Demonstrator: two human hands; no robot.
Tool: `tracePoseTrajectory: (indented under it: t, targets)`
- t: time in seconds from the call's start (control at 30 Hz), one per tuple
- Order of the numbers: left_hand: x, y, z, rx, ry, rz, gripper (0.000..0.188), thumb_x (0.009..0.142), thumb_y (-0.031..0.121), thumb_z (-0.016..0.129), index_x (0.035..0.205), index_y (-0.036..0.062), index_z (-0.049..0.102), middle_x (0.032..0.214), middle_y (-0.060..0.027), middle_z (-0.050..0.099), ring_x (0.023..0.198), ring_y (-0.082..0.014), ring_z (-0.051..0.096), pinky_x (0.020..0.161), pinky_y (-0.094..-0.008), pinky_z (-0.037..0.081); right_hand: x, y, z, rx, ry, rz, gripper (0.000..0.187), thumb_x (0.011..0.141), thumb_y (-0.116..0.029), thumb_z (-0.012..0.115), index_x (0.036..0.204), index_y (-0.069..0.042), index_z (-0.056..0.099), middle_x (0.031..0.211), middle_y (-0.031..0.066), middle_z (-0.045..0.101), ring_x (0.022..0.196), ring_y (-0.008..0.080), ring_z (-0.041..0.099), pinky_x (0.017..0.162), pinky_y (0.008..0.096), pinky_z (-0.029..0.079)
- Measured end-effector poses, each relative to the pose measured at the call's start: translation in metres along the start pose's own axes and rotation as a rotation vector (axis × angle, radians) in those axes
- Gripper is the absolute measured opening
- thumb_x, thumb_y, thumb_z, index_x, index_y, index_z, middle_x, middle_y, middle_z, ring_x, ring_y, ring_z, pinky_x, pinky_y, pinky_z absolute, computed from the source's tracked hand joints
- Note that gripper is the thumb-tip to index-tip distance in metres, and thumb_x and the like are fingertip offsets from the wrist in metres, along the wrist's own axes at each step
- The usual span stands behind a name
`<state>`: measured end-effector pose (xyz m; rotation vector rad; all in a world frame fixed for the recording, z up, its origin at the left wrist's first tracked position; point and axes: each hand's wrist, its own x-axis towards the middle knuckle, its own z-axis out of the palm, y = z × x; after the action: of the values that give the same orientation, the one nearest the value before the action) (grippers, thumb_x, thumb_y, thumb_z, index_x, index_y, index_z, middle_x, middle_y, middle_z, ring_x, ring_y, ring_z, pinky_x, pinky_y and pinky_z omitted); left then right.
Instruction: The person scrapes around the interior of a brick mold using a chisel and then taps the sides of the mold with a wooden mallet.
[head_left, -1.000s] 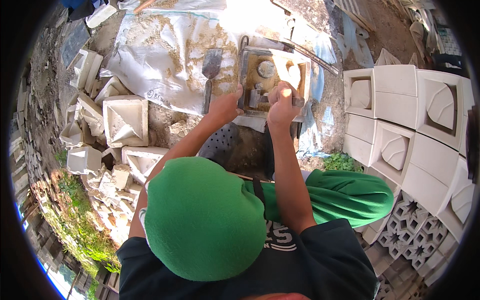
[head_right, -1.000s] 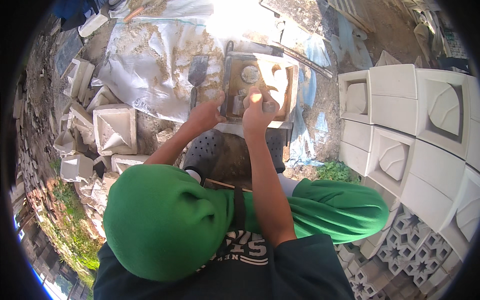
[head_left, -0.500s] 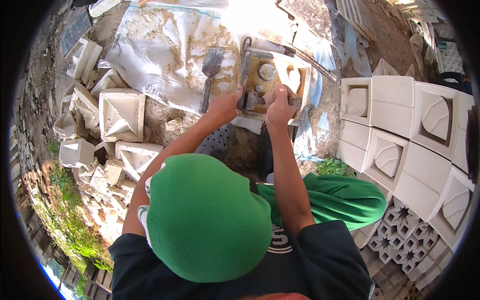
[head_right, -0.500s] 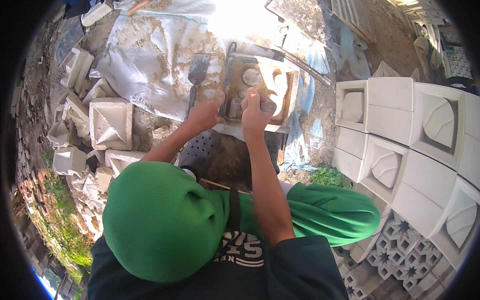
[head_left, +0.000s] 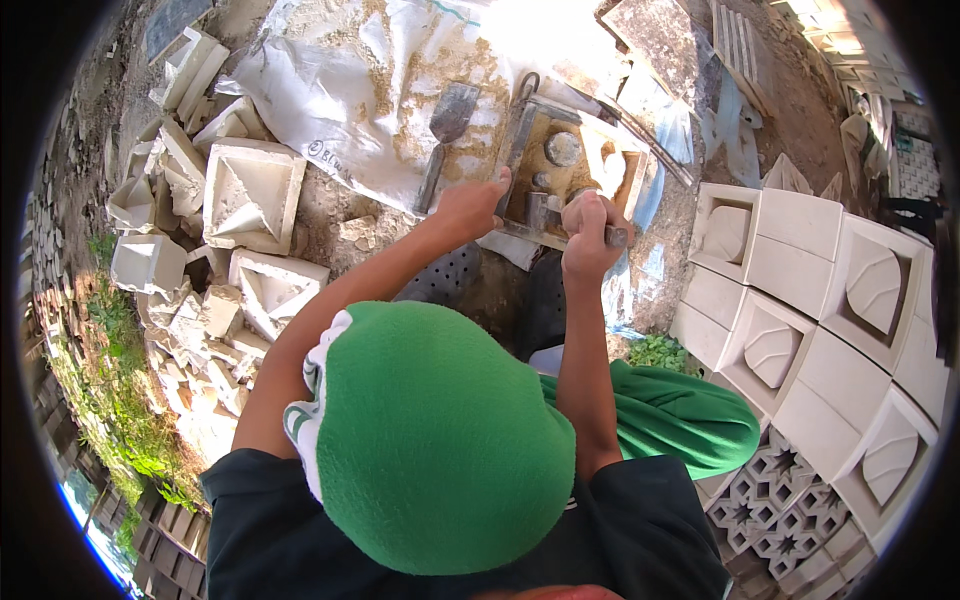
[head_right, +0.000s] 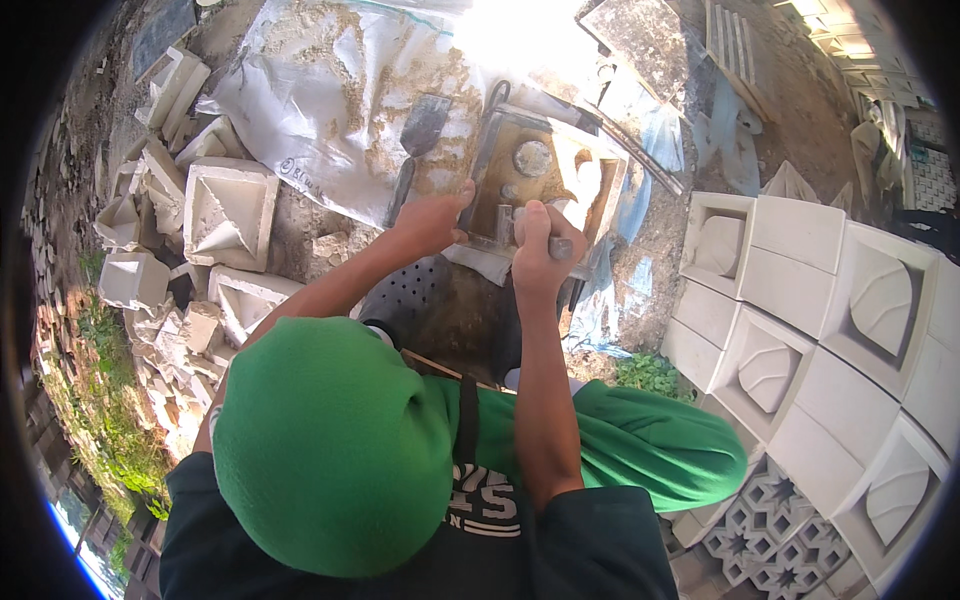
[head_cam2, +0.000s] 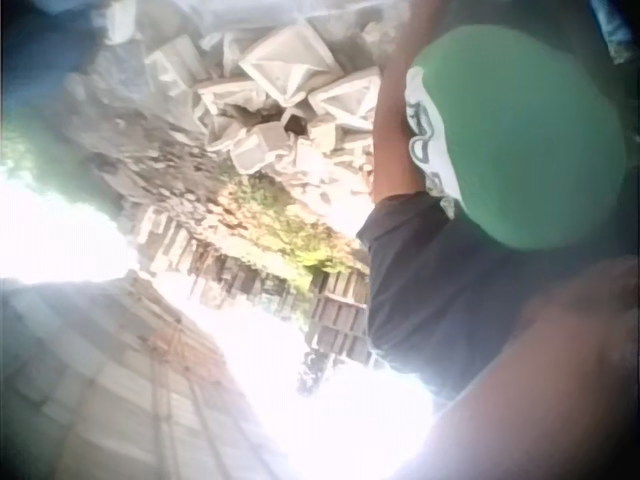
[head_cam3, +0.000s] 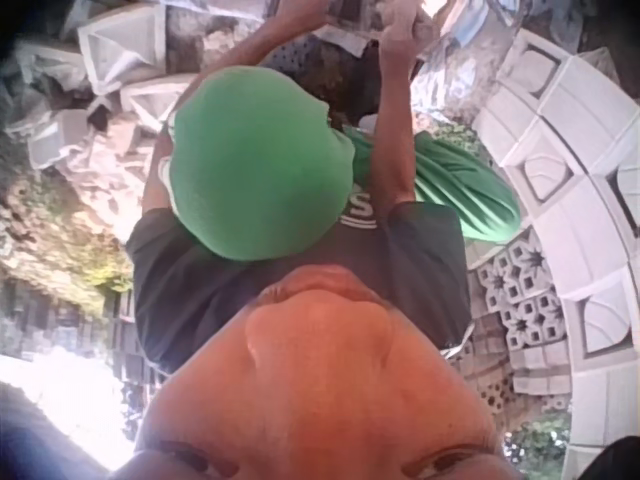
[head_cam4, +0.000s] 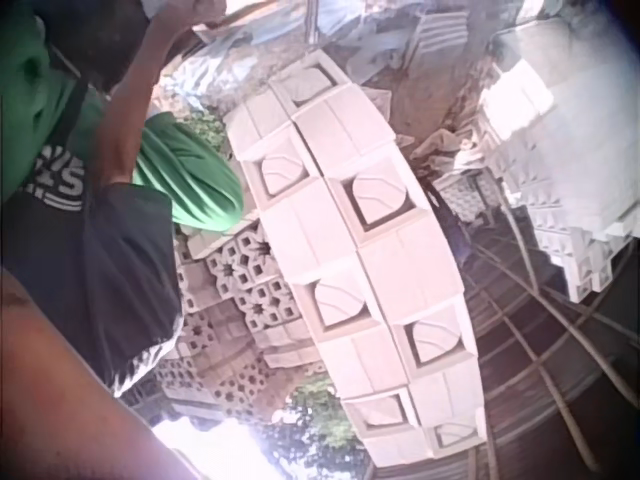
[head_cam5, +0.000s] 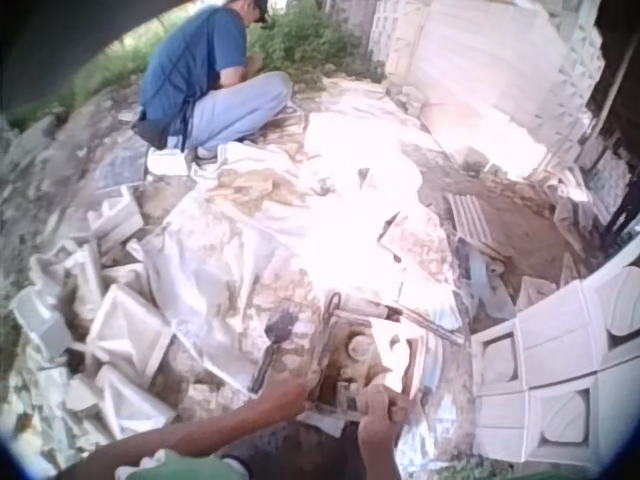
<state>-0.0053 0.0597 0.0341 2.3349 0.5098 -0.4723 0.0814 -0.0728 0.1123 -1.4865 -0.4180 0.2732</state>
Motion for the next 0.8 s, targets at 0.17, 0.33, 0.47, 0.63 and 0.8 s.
tracePoseTrajectory:
  t: [0.17, 0.33, 0.47, 0.63, 0.8]
  targets:
    - [-0.004, 0.0, 0.004, -0.021, 0.024, 0.015, 0.084, 0.079, 0.023, 0.071, 0.149, 0.0081, 0.026, 0.096, -0.014, 0.067, 0.098, -0.0358, 0.062, 0.08, -0.0454, 0.049, -0.011, -0.014, -0.004, 0.062, 0.047, -0.122, 0.04, 0.092, -0.005, 0.046, 0.055, -0.006, 0.03, 0.05, -0.001, 0.031, 0.046, 0.0087, 0.027, 0.045, 0.0298, 0.023]
    - [-0.008, -0.002, -0.001, -0.04, -0.013, -0.02, 0.085, 0.079, 0.023, 0.072, 0.149, 0.0084, 0.026, 0.099, -0.0153, 0.066, 0.099, -0.0365, 0.061, 0.08, -0.0457, 0.049, -0.01, -0.012, -0.004, 0.068, 0.011, -0.074, 0.04, 0.092, -0.004, 0.046, 0.054, -0.006, 0.032, 0.051, 0.0, 0.033, 0.044, 0.0091, 0.026, 0.045, 0.0297, 0.023]
    - [-0.007, 0.003, 0.004, -0.041, 0.005, 0.02, 0.084, 0.079, 0.022, 0.072, 0.148, 0.0069, 0.026, 0.099, -0.015, 0.067, 0.098, -0.0354, 0.063, 0.078, -0.0455, 0.05, -0.003, 0.0, -0.005, -0.026, -0.058, -0.016, 0.04, 0.092, -0.005, 0.044, 0.054, -0.008, 0.031, 0.049, 0.0, 0.032, 0.044, 0.0091, 0.027, 0.045, 0.0286, 0.023]
    - [-0.008, 0.007, -0.008, -0.058, -0.047, -0.01, 0.083, 0.08, 0.021, 0.072, 0.148, 0.006, 0.027, 0.1, -0.0148, 0.067, 0.098, -0.0345, 0.063, 0.077, -0.045, 0.051, -0.009, -0.006, -0.014, -0.073, -0.129, -0.047, 0.04, 0.092, -0.005, 0.045, 0.054, -0.007, 0.031, 0.049, -0.0004, 0.032, 0.045, 0.0087, 0.027, 0.045, 0.0289, 0.022]
    - [-0.008, 0.003, -0.003, -0.041, -0.035, 0.008, 0.083, 0.08, 0.022, 0.071, 0.148, 0.0062, 0.027, 0.101, -0.0151, 0.067, 0.097, -0.0348, 0.064, 0.076, -0.0451, 0.051, -0.009, -0.017, -0.022, 0.143, -0.164, -0.002, 0.039, 0.09, -0.007, 0.051, 0.055, -0.002, 0.038, 0.051, -0.001, 0.038, 0.05, 0.0067, 0.033, 0.047, 0.0275, 0.023]
